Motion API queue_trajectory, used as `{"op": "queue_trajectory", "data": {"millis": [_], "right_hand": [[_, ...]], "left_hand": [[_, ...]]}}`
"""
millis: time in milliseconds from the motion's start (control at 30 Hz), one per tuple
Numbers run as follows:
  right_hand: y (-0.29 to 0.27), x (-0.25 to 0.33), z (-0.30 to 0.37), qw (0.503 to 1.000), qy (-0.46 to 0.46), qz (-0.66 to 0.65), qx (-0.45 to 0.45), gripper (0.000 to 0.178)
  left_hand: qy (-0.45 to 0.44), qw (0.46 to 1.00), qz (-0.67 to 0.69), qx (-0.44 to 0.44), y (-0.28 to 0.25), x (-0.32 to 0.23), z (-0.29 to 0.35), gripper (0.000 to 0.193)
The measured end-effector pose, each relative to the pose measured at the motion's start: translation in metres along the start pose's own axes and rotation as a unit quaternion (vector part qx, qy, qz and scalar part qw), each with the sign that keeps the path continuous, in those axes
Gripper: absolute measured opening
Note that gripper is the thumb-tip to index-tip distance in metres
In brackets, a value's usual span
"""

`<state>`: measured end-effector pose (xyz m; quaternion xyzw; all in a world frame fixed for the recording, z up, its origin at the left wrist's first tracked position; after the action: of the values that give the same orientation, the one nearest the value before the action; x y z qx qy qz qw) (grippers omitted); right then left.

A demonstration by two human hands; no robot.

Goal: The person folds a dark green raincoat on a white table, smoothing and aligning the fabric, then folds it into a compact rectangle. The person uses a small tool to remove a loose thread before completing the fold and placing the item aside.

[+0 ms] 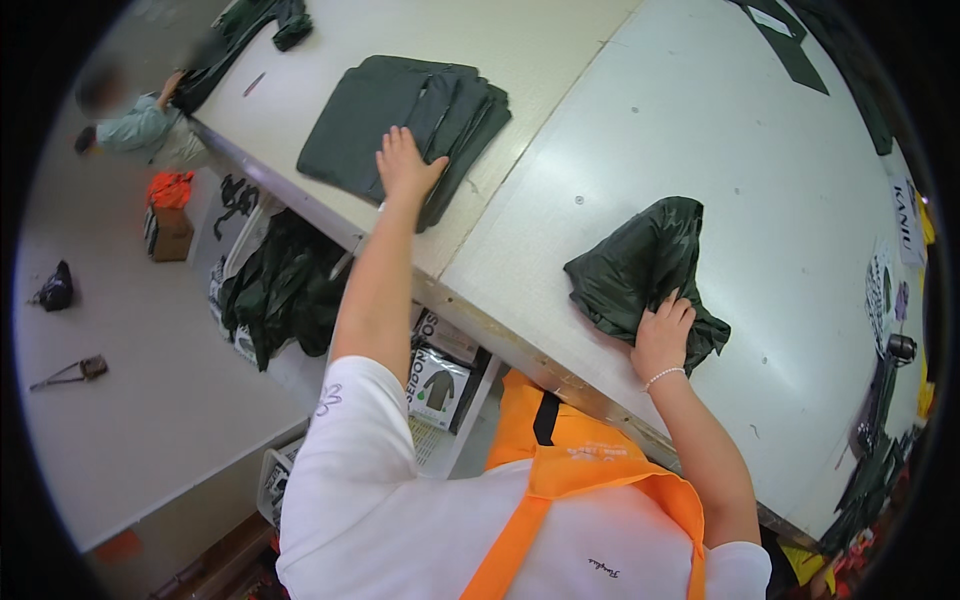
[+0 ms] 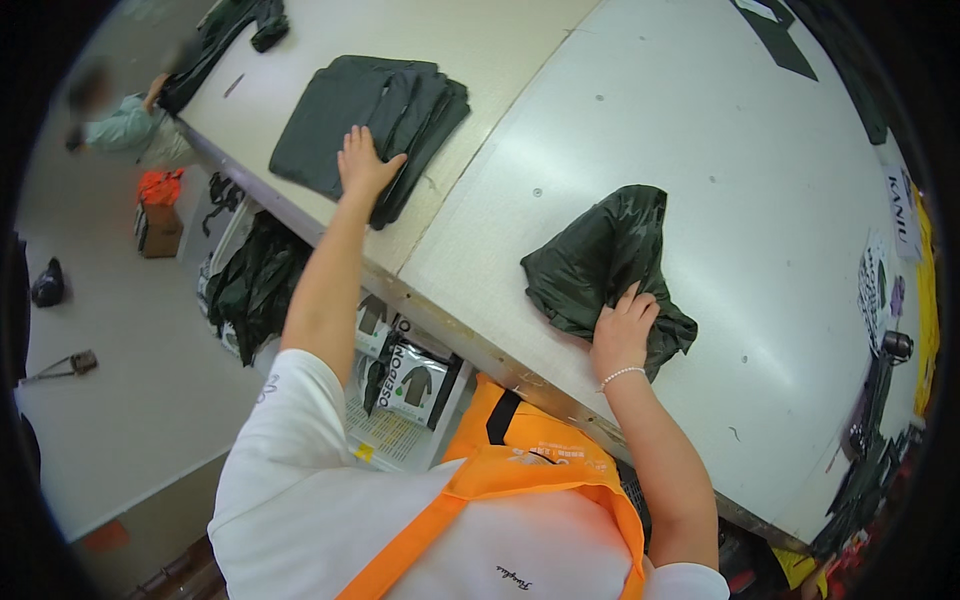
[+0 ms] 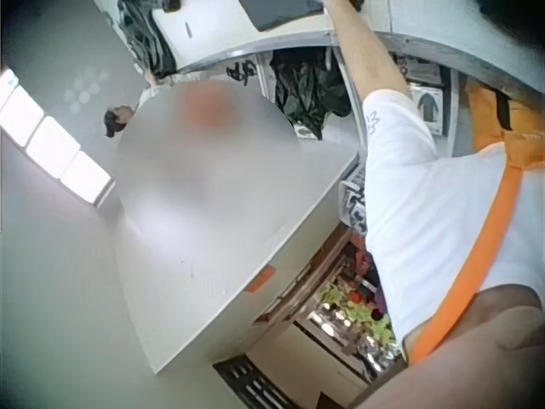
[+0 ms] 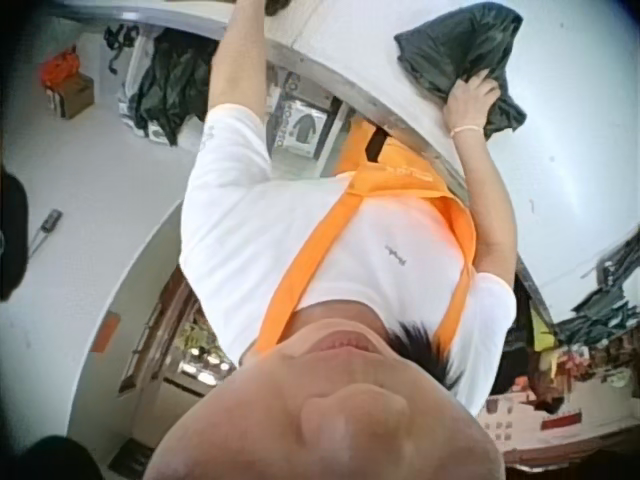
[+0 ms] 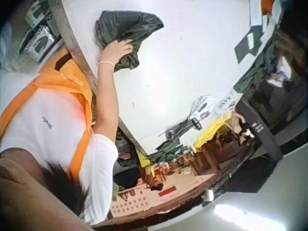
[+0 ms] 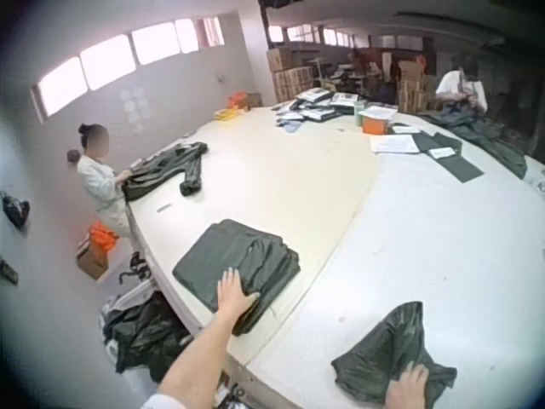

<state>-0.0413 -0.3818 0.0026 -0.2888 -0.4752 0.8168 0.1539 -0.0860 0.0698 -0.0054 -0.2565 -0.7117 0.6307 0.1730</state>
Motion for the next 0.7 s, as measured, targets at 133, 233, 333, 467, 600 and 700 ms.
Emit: {"op": "queue_trajectory", "data": {"millis": [133, 233, 333, 467, 600, 700], "right_hand": [[-0.009, -0.007, 0.0, 0.998, -0.015, -0.053, -0.013, 0.044], [-0.025, -0.042, 0.011, 0.981, -0.007, -0.168, -0.093, 0.06], [-0.025, -0.095, 0.042, 0.942, 0.049, -0.318, -0.099, 0.066], [-0.003, -0.143, 0.117, 0.868, 0.151, -0.457, -0.119, 0.059], [0.018, -0.156, 0.19, 0.829, 0.203, -0.506, -0.123, 0.054], [0.022, -0.144, 0.225, 0.85, 0.176, -0.466, -0.171, 0.055]], "left_hand": [[0.098, 0.995, 0.013, 0.012, 0.035, -0.02, 0.003, 0.067], [0.209, 0.976, -0.036, -0.056, 0.024, -0.096, 0.086, 0.049], [0.227, 0.958, 0.135, 0.11, 0.012, -0.172, 0.206, 0.053], [0.305, 0.889, 0.312, 0.137, -0.02, -0.238, 0.341, 0.054], [0.289, 0.862, 0.389, 0.148, -0.015, -0.261, 0.363, 0.039], [0.347, 0.845, 0.393, 0.106, -0.012, -0.269, 0.369, 0.014]]}}
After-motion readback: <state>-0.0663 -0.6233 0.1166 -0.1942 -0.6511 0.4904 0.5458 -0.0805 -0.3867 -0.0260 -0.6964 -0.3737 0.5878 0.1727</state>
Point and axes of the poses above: each hand's wrist, its own z-axis away from the middle knuckle, its own y-axis out of the palm, x = y × z, the point moved 9 cm from there along -z, towards the middle knuckle, and after that the axes turned 8 degrees about -y, right-handed, at the moved point
